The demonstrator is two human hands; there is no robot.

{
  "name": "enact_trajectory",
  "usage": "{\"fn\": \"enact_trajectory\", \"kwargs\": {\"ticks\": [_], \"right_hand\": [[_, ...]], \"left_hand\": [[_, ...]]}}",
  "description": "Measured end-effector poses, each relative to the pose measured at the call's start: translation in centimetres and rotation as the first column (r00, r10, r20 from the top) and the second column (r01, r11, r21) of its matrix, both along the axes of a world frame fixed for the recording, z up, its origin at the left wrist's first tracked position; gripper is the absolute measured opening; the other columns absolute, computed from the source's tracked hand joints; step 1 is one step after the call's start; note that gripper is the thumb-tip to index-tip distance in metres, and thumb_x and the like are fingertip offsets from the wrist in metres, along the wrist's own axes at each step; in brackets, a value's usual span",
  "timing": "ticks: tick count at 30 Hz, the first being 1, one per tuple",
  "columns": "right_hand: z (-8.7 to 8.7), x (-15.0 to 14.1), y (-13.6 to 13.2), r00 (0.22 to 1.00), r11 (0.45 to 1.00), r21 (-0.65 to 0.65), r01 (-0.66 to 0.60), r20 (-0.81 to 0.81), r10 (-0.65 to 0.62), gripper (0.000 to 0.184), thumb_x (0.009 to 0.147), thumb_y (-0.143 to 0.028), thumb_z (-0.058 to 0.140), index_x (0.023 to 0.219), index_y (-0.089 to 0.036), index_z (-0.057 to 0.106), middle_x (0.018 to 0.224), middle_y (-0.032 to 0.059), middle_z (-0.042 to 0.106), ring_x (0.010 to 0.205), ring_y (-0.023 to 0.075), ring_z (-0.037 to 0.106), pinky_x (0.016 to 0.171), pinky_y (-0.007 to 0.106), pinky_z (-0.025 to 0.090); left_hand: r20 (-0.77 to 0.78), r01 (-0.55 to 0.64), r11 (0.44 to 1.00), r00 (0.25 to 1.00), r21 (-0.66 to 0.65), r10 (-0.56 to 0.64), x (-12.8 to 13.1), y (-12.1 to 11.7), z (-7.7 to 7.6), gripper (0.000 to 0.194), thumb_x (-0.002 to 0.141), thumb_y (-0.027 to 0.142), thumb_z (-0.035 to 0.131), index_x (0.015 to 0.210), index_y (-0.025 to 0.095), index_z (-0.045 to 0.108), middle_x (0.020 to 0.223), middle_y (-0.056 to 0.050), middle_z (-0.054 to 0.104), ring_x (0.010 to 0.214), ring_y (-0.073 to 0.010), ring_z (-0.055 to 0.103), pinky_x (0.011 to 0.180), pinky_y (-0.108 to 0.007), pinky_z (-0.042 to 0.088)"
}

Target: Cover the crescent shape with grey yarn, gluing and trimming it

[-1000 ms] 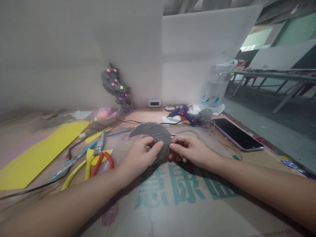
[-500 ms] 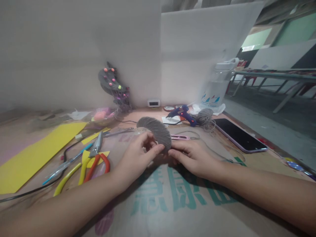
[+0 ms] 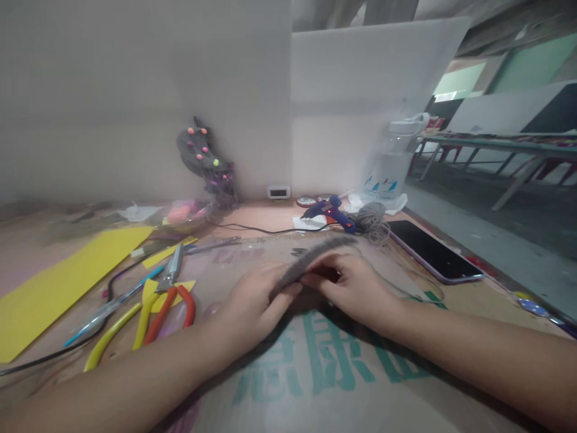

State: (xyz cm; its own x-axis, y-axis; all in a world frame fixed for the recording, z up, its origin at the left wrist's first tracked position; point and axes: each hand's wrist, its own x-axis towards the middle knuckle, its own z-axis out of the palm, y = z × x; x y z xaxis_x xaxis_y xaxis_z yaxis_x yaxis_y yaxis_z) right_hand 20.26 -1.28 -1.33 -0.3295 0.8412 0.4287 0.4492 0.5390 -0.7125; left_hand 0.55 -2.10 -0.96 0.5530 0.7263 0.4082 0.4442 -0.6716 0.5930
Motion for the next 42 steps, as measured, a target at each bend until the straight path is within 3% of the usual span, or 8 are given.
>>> {"fn": "enact_trajectory", "kwargs": {"ticks": [4, 9, 16, 21, 26, 31, 36, 42], "right_hand": [[0.2, 0.0, -0.1, 0.998, 0.999, -0.004, 0.049, 0.05, -0.048, 0.015, 0.083, -0.028, 0.062, 0.081, -0.018, 0.074, 0.079, 0.0043, 0.073, 0.071, 0.0164, 0.064, 0.066, 0.027, 0.049], [0.9, 0.0, -0.6, 0.99, 0.969, -0.241, 0.045, 0.141, -0.011, 0.027, 0.086, -0.039, 0.058, 0.081, -0.018, 0.073, 0.068, 0.0017, 0.069, 0.062, 0.0151, 0.06, 0.057, 0.025, 0.044], [1.3, 0.0, -0.8, 0.988, 0.998, -0.028, 0.05, 0.148, -0.045, 0.027, 0.087, -0.035, 0.057, 0.07, -0.017, 0.068, 0.066, 0.0015, 0.067, 0.063, 0.0138, 0.058, 0.059, 0.024, 0.042], [1.2, -0.1, -0.6, 0.991, 0.998, -0.041, 0.048, 0.125, -0.042, 0.024, 0.088, -0.033, 0.057, 0.073, -0.018, 0.069, 0.065, 0.0011, 0.067, 0.06, 0.0138, 0.058, 0.057, 0.024, 0.043], [1.2, 0.0, -0.6, 0.987, 0.997, 0.009, 0.071, 0.144, -0.072, 0.025, 0.088, -0.033, 0.058, 0.07, -0.018, 0.067, 0.067, 0.0018, 0.068, 0.063, 0.0148, 0.061, 0.06, 0.025, 0.044], [1.0, 0.0, -0.9, 0.981, 0.994, -0.057, 0.098, 0.172, -0.087, 0.026, 0.088, -0.038, 0.058, 0.081, -0.018, 0.073, 0.072, 0.0028, 0.072, 0.067, 0.0165, 0.064, 0.063, 0.026, 0.046], [1.0, 0.0, -1.0, 0.964, 0.984, -0.126, 0.125, 0.252, -0.09, 0.029, 0.088, -0.042, 0.057, 0.089, -0.02, 0.075, 0.078, 0.0039, 0.074, 0.072, 0.0184, 0.065, 0.068, 0.028, 0.049], [1.0, -0.1, -0.7, 0.977, 0.994, -0.038, 0.101, 0.191, -0.092, 0.023, 0.087, -0.036, 0.06, 0.083, -0.018, 0.074, 0.072, 0.0036, 0.072, 0.067, 0.0166, 0.063, 0.065, 0.026, 0.048]], "left_hand": [[0.064, -0.052, 0.998, 0.996, -0.034, 0.054, -0.2, -0.1, 0.1, 0.018, 0.092, 0.022, 0.052, 0.102, 0.021, 0.067, 0.1, 0.0, 0.074, 0.092, -0.0159, 0.066, 0.085, -0.026, 0.05], [0.127, -0.082, 0.978, 0.986, -0.192, 0.108, -0.1, 0.1, 0.1, 0.019, 0.091, 0.031, 0.056, 0.1, 0.02, 0.067, 0.098, -0.001, 0.073, 0.091, -0.0174, 0.066, 0.08, -0.026, 0.052], [0.044, -0.111, 0.934, 0.99, -0.338, 0.134, 0.0, 0.4, 0.2, 0.028, 0.089, 0.042, 0.056, 0.085, 0.016, 0.067, 0.078, -0.001, 0.07, 0.073, -0.0166, 0.063, 0.064, -0.024, 0.048], [0.083, -0.044, 0.952, 0.994, -0.302, 0.072, 0.0, 0.4, 0.3, 0.03, 0.093, 0.039, 0.048, 0.088, 0.017, 0.068, 0.085, -0.003, 0.071, 0.083, -0.0194, 0.064, 0.075, -0.027, 0.05], [0.094, -0.048, 0.949, 0.992, -0.31, 0.081, 0.1, 0.4, 0.3, 0.027, 0.091, 0.035, 0.05, 0.086, 0.017, 0.068, 0.081, -0.003, 0.07, 0.082, -0.02, 0.064, 0.074, -0.028, 0.051], [0.099, -0.056, 0.924, 0.99, -0.378, 0.1, 0.2, 0.5, 0.2, 0.022, 0.087, 0.029, 0.051, 0.089, 0.016, 0.069, 0.083, -0.003, 0.071, 0.082, -0.0201, 0.066, 0.074, -0.028, 0.052], [0.163, 0.009, 0.921, 0.985, -0.39, 0.059, 0.2, 0.5, -0.1, 0.025, 0.084, 0.02, 0.05, 0.099, 0.017, 0.07, 0.093, -0.002, 0.074, 0.09, -0.0199, 0.067, 0.08, -0.028, 0.052], [0.132, -0.023, 0.929, 0.988, -0.37, 0.077, 0.2, 0.4, -0.2, 0.025, 0.085, 0.022, 0.051, 0.1, 0.017, 0.07, 0.091, -0.003, 0.073, 0.086, -0.0201, 0.066, 0.076, -0.028, 0.052]]}}
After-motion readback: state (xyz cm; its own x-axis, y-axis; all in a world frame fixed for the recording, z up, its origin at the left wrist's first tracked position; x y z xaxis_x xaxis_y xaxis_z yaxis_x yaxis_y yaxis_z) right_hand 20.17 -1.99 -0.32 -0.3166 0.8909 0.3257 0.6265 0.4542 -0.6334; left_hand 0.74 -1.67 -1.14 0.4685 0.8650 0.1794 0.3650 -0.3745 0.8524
